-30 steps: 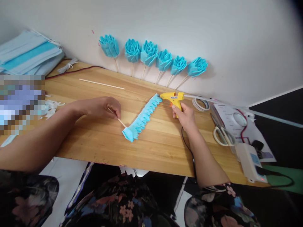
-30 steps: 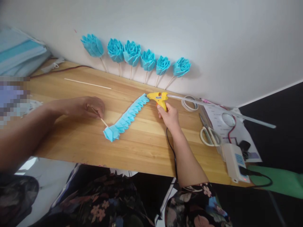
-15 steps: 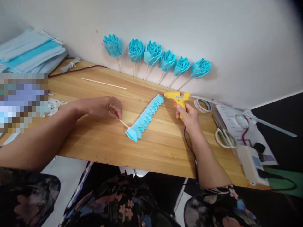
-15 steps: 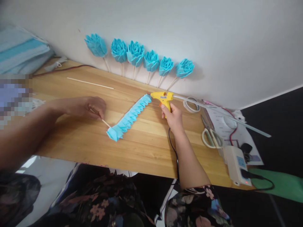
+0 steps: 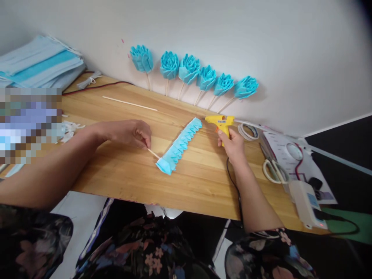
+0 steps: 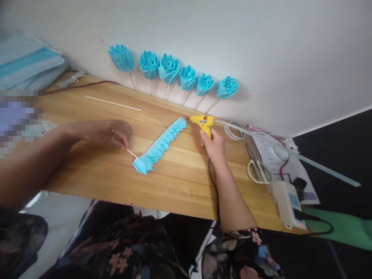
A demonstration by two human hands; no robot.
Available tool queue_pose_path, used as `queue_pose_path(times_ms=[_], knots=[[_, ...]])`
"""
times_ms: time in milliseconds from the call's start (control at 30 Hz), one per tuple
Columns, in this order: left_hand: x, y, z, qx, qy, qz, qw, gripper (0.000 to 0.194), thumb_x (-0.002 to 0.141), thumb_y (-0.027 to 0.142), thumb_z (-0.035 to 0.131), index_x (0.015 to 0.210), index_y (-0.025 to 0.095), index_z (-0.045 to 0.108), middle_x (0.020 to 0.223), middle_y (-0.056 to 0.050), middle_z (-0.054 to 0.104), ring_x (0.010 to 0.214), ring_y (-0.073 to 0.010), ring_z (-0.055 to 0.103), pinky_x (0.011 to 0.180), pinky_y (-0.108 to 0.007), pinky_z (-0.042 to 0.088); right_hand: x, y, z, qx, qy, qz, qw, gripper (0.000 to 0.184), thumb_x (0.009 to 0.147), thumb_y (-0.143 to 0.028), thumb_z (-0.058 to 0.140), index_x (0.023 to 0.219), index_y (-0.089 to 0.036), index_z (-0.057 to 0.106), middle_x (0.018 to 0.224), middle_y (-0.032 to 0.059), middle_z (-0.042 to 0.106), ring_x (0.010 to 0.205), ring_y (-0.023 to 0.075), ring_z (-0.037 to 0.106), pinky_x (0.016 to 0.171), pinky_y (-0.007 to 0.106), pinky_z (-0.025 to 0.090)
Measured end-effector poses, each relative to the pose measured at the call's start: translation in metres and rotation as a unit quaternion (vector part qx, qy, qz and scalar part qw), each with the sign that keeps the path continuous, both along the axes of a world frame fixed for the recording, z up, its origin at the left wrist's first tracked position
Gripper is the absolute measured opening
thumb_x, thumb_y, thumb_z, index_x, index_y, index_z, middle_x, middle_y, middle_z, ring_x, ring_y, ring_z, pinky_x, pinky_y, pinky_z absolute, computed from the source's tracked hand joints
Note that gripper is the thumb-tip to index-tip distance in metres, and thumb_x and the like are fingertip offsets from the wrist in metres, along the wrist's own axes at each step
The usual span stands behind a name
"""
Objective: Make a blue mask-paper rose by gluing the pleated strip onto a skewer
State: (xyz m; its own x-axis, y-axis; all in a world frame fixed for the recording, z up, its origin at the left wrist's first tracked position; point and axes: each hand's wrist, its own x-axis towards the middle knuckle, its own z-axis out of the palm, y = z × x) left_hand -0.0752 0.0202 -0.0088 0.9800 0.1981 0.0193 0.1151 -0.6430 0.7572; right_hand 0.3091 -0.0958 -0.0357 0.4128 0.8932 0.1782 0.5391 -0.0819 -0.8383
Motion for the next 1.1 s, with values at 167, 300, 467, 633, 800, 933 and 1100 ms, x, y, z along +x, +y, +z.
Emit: queue_pose_path(times_ms=[167,300,467,633,800,933,1100], knots=[[-0.0018,0.0000,0.0002,-0.001,0.005,0.004,1.000,0.025,0.095,0.042,0.069,0.091,0.020,0.080,0.082,-0.004,0.072,0.081,-0.0152,0.064,0.078,-0.022,0.046,0.0001,-0.0008,-0.0001,0.011,0.039,0.010,0.999,0.025,0.085,-0.044,0.067,0.077,-0.020,0.064,0.053,-0.0045,0.056,0.051,0.0103,0.047,0.048,0.023,0.032],[-0.0020,-0.0007,0.0007,0.002,0.008,0.010,1.000,0.025,0.095,0.042,0.068,0.093,0.020,0.080,0.085,-0.004,0.072,0.083,-0.0156,0.065,0.078,-0.023,0.046,-0.0039,-0.0017,0.0012,0.001,0.041,0.023,0.999,0.026,0.086,-0.044,0.066,0.075,-0.021,0.063,0.054,-0.0044,0.056,0.051,0.0101,0.047,0.050,0.023,0.033],[-0.0012,0.0005,-0.0010,0.006,0.005,-0.001,1.000,0.023,0.095,0.039,0.068,0.090,0.021,0.080,0.082,-0.004,0.071,0.082,-0.0149,0.064,0.078,-0.022,0.046,-0.0045,-0.0014,0.0011,-0.019,-0.006,0.032,0.999,0.023,0.085,-0.041,0.066,0.075,-0.021,0.064,0.054,-0.0044,0.058,0.052,0.0104,0.050,0.057,0.025,0.039],[-0.0018,0.0009,-0.0022,0.010,0.001,0.003,1.000,0.022,0.094,0.040,0.070,0.089,0.022,0.080,0.083,-0.004,0.071,0.082,-0.0155,0.064,0.078,-0.023,0.047,0.0008,-0.0005,-0.0005,-0.007,-0.003,0.004,1.000,0.022,0.086,-0.041,0.066,0.077,-0.021,0.065,0.053,-0.0050,0.056,0.051,0.0103,0.048,0.054,0.025,0.036],[-0.0016,-0.0003,-0.0007,0.010,0.004,0.006,1.000,0.024,0.095,0.042,0.069,0.088,0.022,0.079,0.082,-0.003,0.071,0.082,-0.0156,0.065,0.078,-0.023,0.046,-0.0008,-0.0013,-0.0011,0.000,0.013,0.018,1.000,0.024,0.087,-0.043,0.066,0.078,-0.021,0.065,0.053,-0.0051,0.056,0.050,0.0101,0.047,0.053,0.025,0.035],[-0.0010,-0.0020,0.0013,0.009,0.006,0.008,1.000,0.029,0.096,0.046,0.067,0.087,0.021,0.079,0.083,-0.004,0.071,0.083,-0.0162,0.065,0.079,-0.024,0.047,-0.0046,-0.0016,-0.0009,-0.013,-0.005,0.036,0.999,0.026,0.087,-0.044,0.066,0.076,-0.021,0.064,0.054,-0.0045,0.058,0.051,0.0107,0.050,0.055,0.025,0.039],[-0.0003,-0.0024,0.0024,0.017,0.010,0.002,1.000,0.030,0.097,0.046,0.065,0.086,0.021,0.078,0.081,-0.005,0.071,0.083,-0.0169,0.065,0.078,-0.025,0.047,-0.0016,-0.0010,-0.0006,-0.010,-0.026,0.005,1.000,0.025,0.086,-0.042,0.066,0.072,-0.022,0.062,0.053,-0.0047,0.057,0.050,0.0111,0.050,0.056,0.026,0.039]])
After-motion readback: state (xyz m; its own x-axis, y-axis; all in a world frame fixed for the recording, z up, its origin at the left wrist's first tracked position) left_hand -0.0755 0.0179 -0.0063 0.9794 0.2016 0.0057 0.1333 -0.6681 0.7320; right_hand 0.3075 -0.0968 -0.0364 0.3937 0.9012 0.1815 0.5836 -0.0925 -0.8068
